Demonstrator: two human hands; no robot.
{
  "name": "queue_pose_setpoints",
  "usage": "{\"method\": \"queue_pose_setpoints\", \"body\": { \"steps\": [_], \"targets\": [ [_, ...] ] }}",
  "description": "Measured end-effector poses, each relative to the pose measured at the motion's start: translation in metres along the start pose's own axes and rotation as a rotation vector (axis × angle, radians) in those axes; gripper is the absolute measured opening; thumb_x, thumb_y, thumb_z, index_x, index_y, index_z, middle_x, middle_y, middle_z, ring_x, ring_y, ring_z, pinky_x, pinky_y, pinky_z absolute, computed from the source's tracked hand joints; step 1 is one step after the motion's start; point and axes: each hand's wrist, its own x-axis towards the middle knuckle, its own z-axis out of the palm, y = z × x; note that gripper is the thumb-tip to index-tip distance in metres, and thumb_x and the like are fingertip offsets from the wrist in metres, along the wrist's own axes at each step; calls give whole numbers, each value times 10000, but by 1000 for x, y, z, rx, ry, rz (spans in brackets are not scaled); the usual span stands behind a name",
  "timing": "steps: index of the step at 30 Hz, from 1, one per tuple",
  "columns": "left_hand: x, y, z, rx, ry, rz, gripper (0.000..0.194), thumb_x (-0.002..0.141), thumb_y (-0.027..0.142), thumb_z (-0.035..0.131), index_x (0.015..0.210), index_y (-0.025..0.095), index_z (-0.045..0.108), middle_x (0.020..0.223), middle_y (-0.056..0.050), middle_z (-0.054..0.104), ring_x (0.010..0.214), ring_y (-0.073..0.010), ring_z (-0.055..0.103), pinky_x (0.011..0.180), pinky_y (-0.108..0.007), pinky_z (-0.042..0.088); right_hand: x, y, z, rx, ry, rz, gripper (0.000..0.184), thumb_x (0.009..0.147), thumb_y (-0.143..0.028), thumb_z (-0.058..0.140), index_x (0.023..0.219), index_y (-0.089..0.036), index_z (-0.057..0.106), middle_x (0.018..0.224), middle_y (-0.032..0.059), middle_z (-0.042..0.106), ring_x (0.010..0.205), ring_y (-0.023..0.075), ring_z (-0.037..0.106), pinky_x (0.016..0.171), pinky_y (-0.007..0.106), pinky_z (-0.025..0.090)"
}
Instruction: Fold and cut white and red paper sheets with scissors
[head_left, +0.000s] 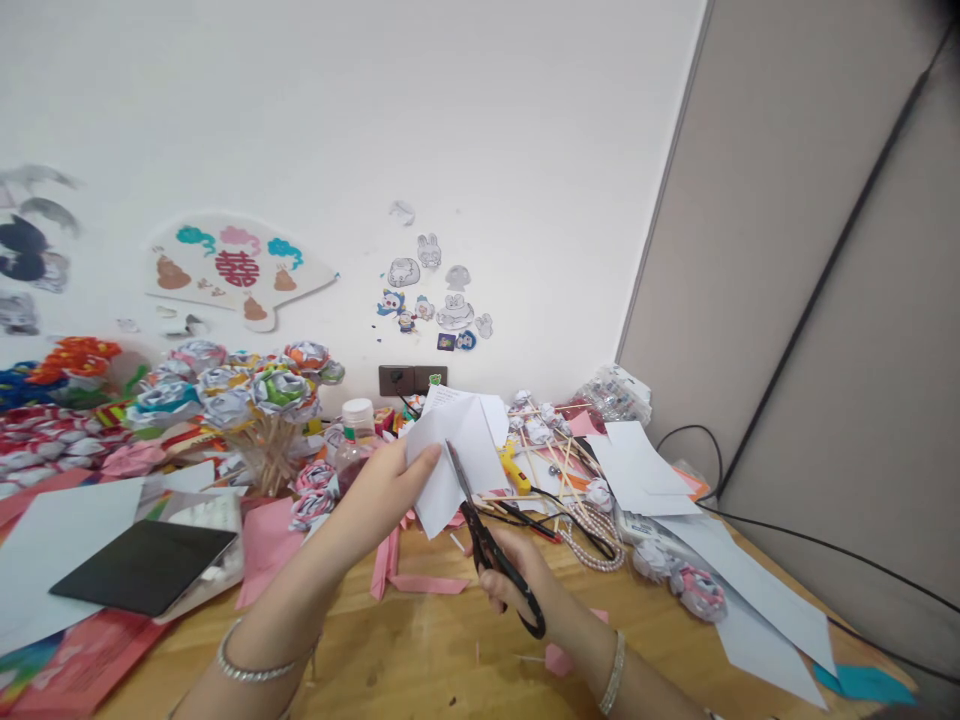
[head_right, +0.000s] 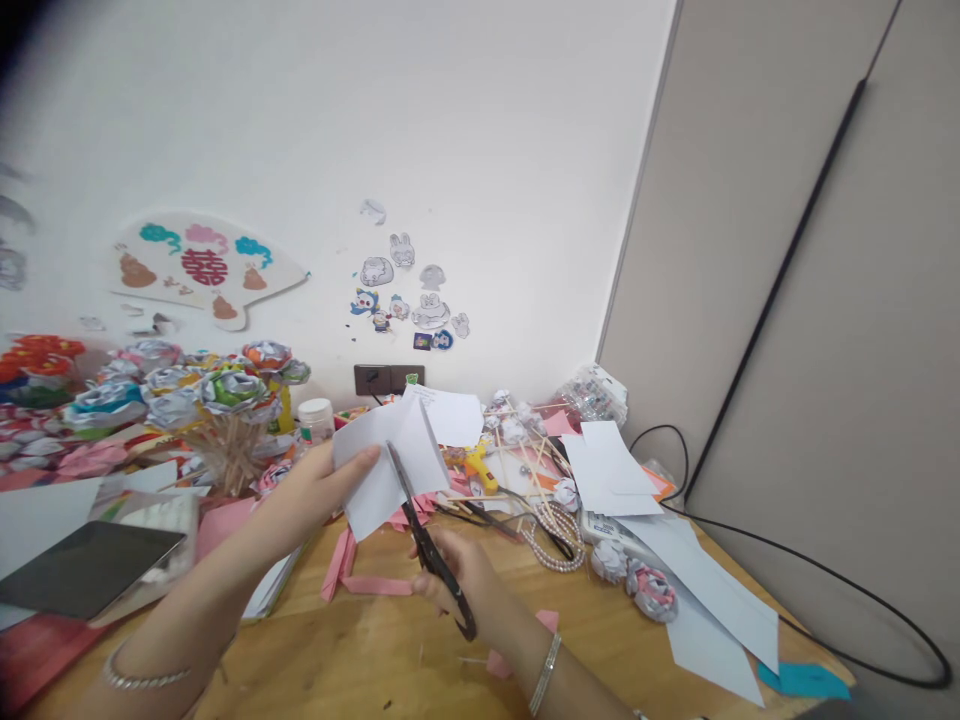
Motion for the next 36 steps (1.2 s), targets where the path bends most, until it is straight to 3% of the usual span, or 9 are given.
{"method": "queue_pose_setpoints", "body": {
  "steps": [19, 31, 36],
  "targets": [
    [-2, 3, -3, -76, 0, 14, 321, 680, 458, 497, 749, 148, 545, 570, 7, 542, 530, -155, 493, 454, -231, 357, -6, -14, 4, -30, 71, 87, 367, 719, -468, 597, 899, -155, 534, 587, -61, 436, 385, 31, 394, 344, 140, 323],
    [0, -3, 1, -108, -2, -30, 346, 660, 444, 534, 823, 139, 553, 641, -11, 590, 597, -187, 550, 493, -255, 401, -2, -25, 5, 108, 20, 36, 542, 667, -612, 565, 912, -133, 494, 544, -50, 453, 396, 52, 401, 365, 163, 318],
    [0, -4, 3, -148, -11, -47, 378, 665, 448, 534, 860, 125, 551, 660, -18, 599, 614, -194, 562, 519, -273, 415, -3, -20, 4, 100, 15, 64, 477, 689, -552, 583, 925, -146, 495, 554, -61, 434, 386, 45, 387, 360, 157, 311]
  ]
}}
